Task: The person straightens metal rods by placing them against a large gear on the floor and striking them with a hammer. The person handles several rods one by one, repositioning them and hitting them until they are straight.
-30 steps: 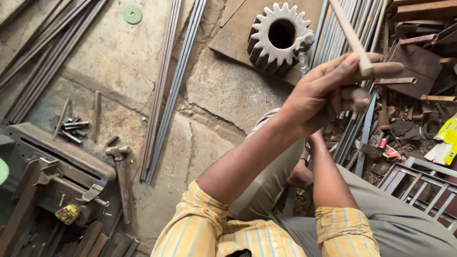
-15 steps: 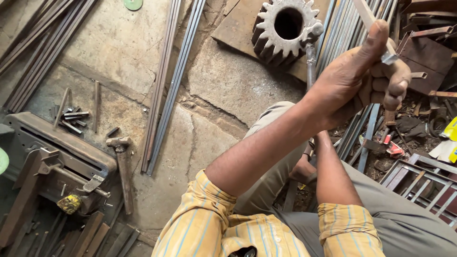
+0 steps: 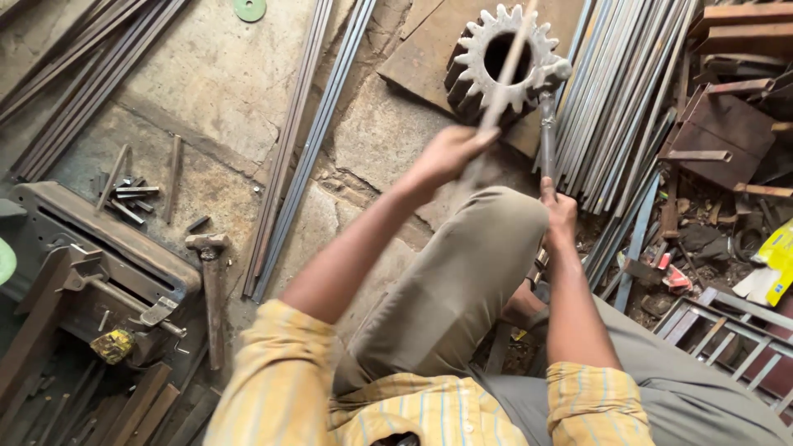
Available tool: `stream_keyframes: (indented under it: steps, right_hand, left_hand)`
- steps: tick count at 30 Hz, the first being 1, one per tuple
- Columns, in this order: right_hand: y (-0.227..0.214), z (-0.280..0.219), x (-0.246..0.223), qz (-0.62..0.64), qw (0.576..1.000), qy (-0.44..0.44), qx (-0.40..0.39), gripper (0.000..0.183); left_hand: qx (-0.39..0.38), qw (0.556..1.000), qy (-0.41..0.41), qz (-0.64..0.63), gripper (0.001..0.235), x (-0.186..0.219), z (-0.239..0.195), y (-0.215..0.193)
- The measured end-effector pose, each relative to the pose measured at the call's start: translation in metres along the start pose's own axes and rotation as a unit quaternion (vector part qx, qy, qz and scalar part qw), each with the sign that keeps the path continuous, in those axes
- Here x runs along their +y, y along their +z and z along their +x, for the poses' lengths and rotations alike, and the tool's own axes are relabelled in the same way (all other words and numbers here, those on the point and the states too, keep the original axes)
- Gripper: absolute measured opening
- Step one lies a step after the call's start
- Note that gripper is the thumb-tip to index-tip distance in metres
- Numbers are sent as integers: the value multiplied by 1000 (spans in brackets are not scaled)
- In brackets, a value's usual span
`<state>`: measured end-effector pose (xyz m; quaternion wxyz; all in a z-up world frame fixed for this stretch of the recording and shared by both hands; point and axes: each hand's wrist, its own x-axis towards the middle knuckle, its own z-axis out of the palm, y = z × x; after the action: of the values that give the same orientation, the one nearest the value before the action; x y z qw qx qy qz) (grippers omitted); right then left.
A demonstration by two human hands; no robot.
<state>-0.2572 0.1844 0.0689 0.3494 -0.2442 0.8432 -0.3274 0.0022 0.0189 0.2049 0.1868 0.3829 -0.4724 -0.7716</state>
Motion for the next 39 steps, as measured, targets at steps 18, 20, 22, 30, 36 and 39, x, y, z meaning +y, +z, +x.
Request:
stream_keyframes:
  steps: [18,20,22,30,36,39]
  right_hand:
    - [6,30,-96,230,926,-298,-34,64]
    - [25,45,-85,186,946,-261,-42,64]
    - [34,52,-69,47,988,-134,-53,67]
    - [27,31,-22,69,993,-89,-32,70]
    - [20,-21,-7,31,997,-32,-58,68]
    - [12,-23,-1,29,996,-31,-79,57]
  left_hand:
    - [174,774,7,609,29,-210,-87,-77]
    - [161,761,-15,628,30,-214,-90,-76]
    - [178,750,13,637,29,-220,-93,-76]
    - [214,820,15,531,34,-181,-115,-67]
    - [74,993,-31,87,37,-46,-95,-22]
    - [-84,963,62,-249,50,18,-89,12]
